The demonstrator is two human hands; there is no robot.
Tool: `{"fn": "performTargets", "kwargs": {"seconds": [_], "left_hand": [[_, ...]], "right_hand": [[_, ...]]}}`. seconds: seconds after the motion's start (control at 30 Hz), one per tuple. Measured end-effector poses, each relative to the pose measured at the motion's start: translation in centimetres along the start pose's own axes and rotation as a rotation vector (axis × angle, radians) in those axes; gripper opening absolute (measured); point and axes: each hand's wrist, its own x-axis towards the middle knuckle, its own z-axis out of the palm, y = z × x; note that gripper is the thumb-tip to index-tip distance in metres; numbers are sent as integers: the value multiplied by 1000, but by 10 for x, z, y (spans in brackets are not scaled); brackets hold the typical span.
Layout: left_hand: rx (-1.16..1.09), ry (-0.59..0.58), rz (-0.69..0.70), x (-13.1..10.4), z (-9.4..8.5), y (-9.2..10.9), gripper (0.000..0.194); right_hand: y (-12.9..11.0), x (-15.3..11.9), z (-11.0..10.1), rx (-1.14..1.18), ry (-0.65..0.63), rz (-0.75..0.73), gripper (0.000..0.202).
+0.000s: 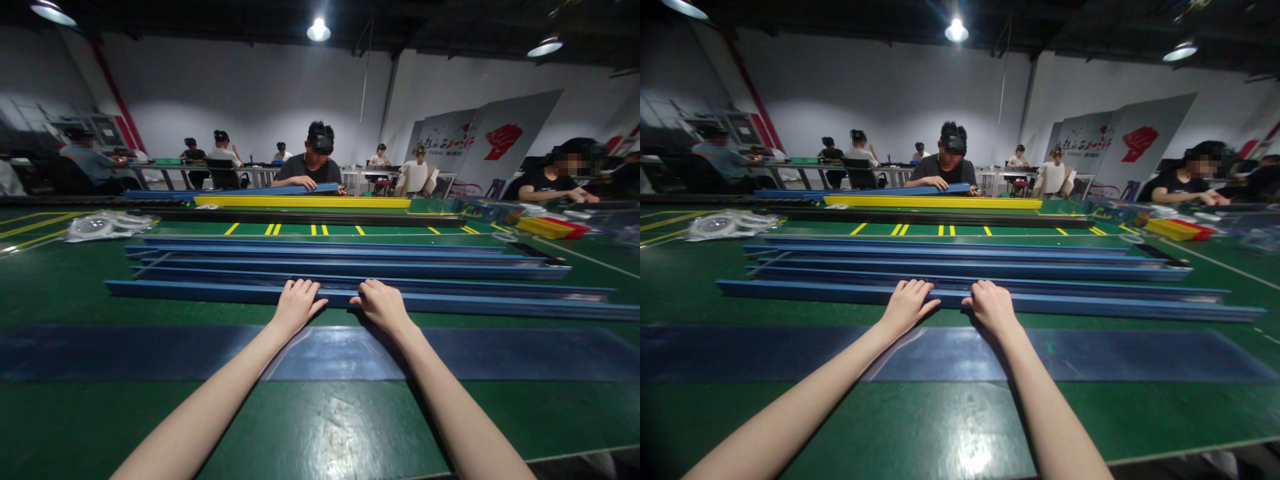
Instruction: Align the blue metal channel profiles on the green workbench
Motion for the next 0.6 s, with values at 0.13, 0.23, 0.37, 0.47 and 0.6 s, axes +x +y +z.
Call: {"fn": "performTargets", "kwargs": {"seconds": [0.13,0.23,0.37,0.47,0.6], "left_hand": [[-24,28,5,0,-2,1,29],[-20,32,12,0,-2,1,30],[-19,26,17,1,-2,0,33],[-27,30,22,1,-2,0,35],[-48,27,47,0,-2,1,31]], "right_hand": [[0,0,-3,-10,-38,9,27],[4,-2,-5,-22,-51,16,27],[16,-8,-8,-55,-68,39,26],[25,-13,-9,-63,-66,59,27],[30,-16,-9,-50,-63,87,28]]}}
